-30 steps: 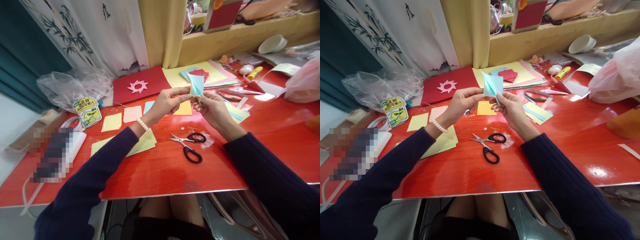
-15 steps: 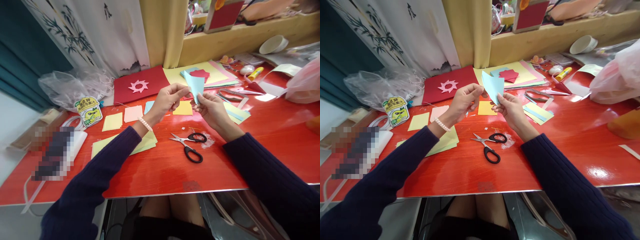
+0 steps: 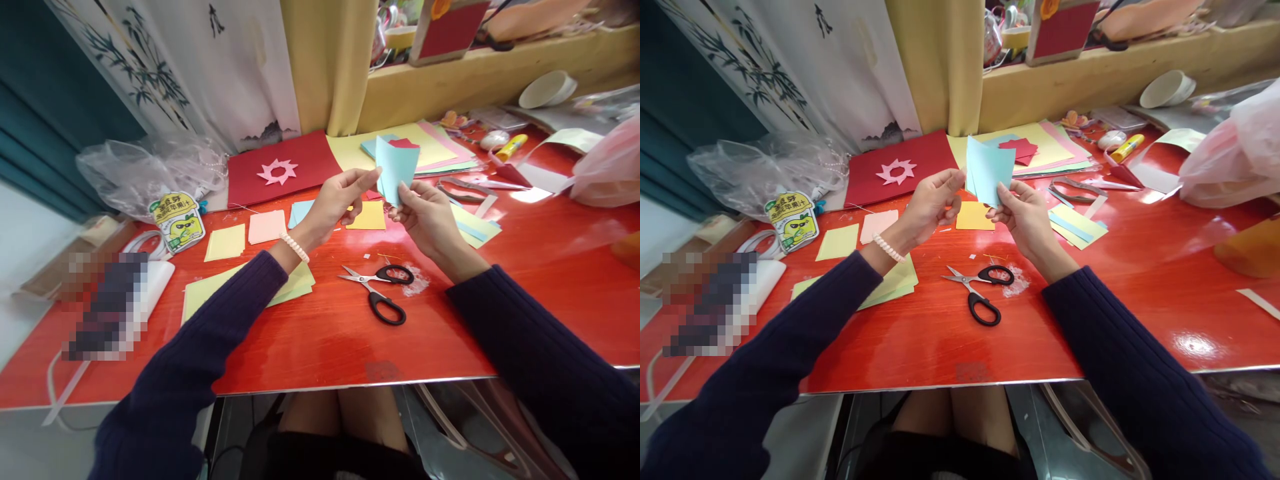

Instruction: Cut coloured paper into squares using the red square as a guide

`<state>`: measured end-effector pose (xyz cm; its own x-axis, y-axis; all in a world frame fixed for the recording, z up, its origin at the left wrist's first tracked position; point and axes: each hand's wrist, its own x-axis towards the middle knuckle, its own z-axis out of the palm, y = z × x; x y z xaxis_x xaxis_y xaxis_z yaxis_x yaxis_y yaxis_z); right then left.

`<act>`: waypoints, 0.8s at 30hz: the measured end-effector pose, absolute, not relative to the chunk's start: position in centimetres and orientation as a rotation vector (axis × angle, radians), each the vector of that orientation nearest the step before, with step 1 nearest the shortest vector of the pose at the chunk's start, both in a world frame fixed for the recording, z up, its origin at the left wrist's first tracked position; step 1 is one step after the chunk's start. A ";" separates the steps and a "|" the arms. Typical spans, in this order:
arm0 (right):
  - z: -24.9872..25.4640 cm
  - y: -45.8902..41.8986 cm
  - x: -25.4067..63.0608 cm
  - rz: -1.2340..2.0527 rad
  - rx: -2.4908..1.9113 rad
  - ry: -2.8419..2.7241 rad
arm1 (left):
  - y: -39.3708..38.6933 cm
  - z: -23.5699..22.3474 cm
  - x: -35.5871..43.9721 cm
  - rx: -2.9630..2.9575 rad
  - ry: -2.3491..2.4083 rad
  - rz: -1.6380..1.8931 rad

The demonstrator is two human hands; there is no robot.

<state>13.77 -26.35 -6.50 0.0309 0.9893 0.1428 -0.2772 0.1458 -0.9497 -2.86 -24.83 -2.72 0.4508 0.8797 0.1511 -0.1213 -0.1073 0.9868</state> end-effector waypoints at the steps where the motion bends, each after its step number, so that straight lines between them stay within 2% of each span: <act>1: -6.5 -26.4 13.8 1.219 -0.904 -1.057 | -24.8 -2.8 -2.9 1.419 0.715 0.980; 24: -6.5 -26.3 13.7 1.215 -0.843 -1.047 | -25.6 -2.9 -2.5 1.440 0.713 0.994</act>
